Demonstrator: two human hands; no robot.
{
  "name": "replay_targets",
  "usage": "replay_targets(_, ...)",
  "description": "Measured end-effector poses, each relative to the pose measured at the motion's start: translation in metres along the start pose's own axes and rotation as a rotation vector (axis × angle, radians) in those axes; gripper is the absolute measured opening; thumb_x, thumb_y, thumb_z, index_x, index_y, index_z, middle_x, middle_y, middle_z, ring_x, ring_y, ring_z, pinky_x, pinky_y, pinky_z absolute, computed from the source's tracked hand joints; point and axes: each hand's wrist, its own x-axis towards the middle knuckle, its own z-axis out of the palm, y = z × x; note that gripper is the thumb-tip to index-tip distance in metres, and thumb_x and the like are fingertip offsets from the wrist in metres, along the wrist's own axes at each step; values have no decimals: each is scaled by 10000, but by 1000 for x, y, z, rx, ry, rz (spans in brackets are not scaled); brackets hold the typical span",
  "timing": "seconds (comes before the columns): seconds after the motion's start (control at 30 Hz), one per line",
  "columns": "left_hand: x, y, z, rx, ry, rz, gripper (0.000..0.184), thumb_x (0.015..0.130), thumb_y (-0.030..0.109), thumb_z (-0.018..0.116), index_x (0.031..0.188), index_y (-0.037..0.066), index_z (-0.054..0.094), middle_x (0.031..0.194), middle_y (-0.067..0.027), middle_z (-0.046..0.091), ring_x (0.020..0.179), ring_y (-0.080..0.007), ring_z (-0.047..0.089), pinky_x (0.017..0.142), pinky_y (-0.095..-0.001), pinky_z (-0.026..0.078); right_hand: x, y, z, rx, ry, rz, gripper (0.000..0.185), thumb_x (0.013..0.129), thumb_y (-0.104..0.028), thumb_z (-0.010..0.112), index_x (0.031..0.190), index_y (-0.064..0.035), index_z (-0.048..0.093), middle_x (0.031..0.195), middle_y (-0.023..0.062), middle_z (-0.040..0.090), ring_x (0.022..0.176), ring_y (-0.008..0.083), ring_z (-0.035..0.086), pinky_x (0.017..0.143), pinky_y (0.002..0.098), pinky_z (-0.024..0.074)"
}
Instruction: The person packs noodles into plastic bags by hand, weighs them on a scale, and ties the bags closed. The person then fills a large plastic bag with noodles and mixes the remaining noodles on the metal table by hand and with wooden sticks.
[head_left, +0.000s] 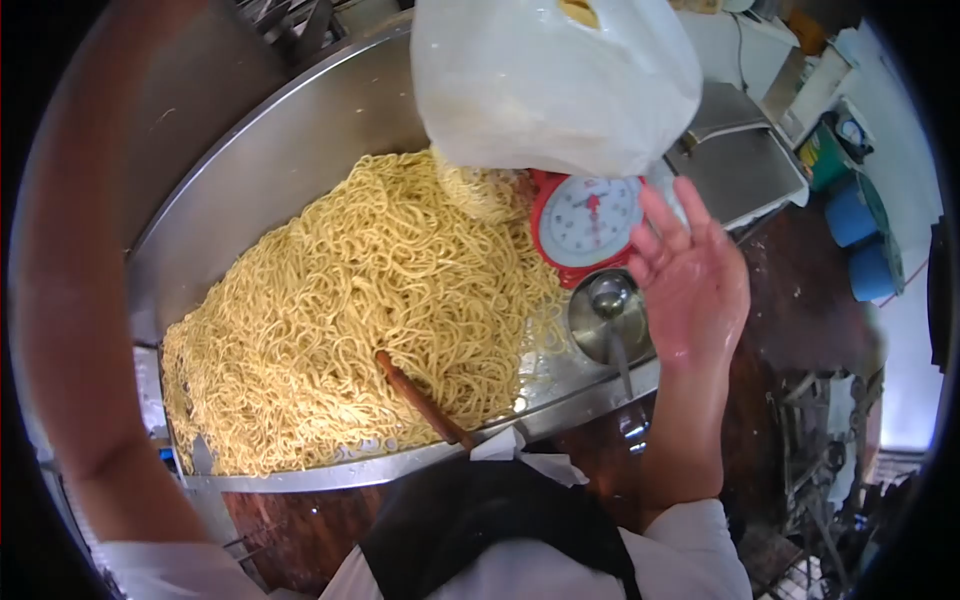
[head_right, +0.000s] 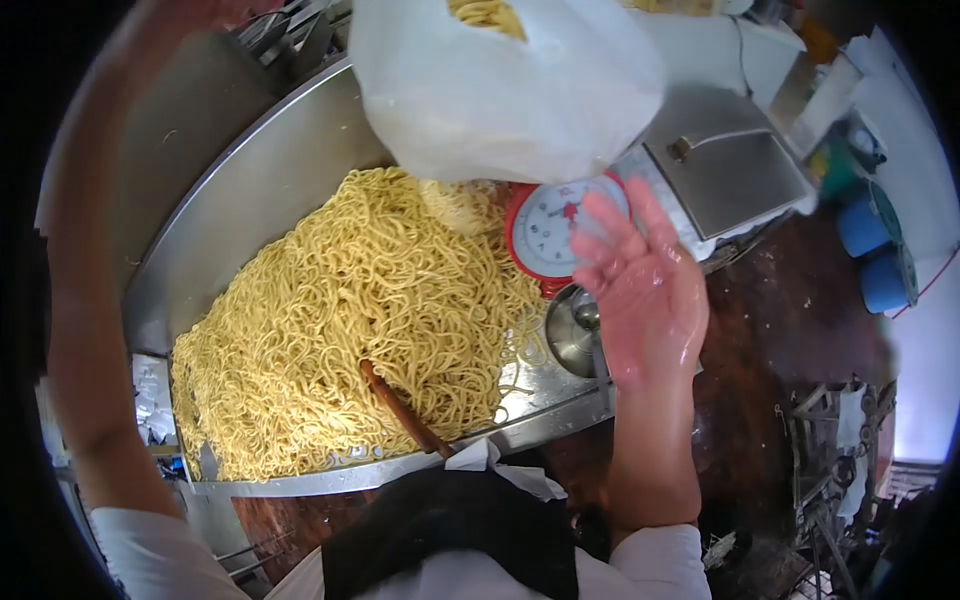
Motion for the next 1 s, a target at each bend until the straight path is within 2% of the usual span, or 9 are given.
replay_targets(0.07,-33,-90,8,-145,223,-202,558,1001,335,504,1431,-6,401,1003,-112,645,864,-170,622,792,-314,507,-12,32,-27,48,-172,185,550,949,-331,488,1379,6,427,1107,149,654,879,205,653,777,309,502)
replay_targets(0.13,-84,-85,18,529,-5,-197,530,959,412,565,1271,-16,580,1233,-126,619,1159,-200,556,1019,-350,414,-31,66,-20,-221,-129,360,487,942,-312,519,1314,3,496,1025,111,676,856,177,653,723,286,488)
replay_targets(0.27,-208,-234,44,84,120,-650,545,920,403,629,1252,-26,586,1207,-148,637,1162,-214,569,991,-350,434,-75,157,-30,-808,-514,493,458,875,-326,637,1233,-45,583,1013,127,677,884,241,660,783,361,513)
replay_targets(0.37,-346,-361,84,398,-41,-892,686,909,456,610,1347,-55,481,1356,-242,524,1282,-349,486,1076,-357,360,-98,177,-21,-1392,-797,233,488,842,-349,666,1213,-43,585,1026,164,665,949,332,644,839,428,506)
replay_targets(0.5,-514,-414,149,194,261,-1087,855,874,516,641,1427,-70,355,1453,-297,384,1371,-396,361,1133,-427,289,-115,206,-10,-1515,-851,360,558,849,-393,659,1256,-25,561,1150,213,624,1076,381,595,902,442,482)
replay_targets(0.57,-550,-395,158,293,304,-1231,869,872,520,643,1434,-70,342,1455,-296,378,1375,-398,347,1137,-436,276,-123,213,10,-1668,-683,365,625,826,-417,673,1296,-29,531,1196,227,600,1103,390,581,925,445,470)
replay_targets(0.7,-613,-412,155,406,569,-988,763,818,407,737,1353,-57,457,1347,-295,490,1272,-422,456,1089,-455,352,-135,239,40,-1813,-621,236,675,806,-409,686,1290,23,499,1200,255,582,1127,393,563,932,444,466)
replay_targets(0.8,-627,-426,140,566,519,-882,806,745,456,779,1370,45,482,1362,-299,469,1264,-451,448,1063,-499,372,-152,259,39,-1927,-525,165,729,772,-321,732,1346,27,447,1291,274,524,1180,408,533,986,437,444)
replay_targets(1.0,-625,-452,137,513,449,-791,823,681,486,798,1330,68,516,1339,-278,471,1254,-454,443,1040,-529,377,-178,293,31,-2012,-311,56,760,769,-150,708,1420,-8,342,1391,293,434,1254,438,471,1008,452,437)
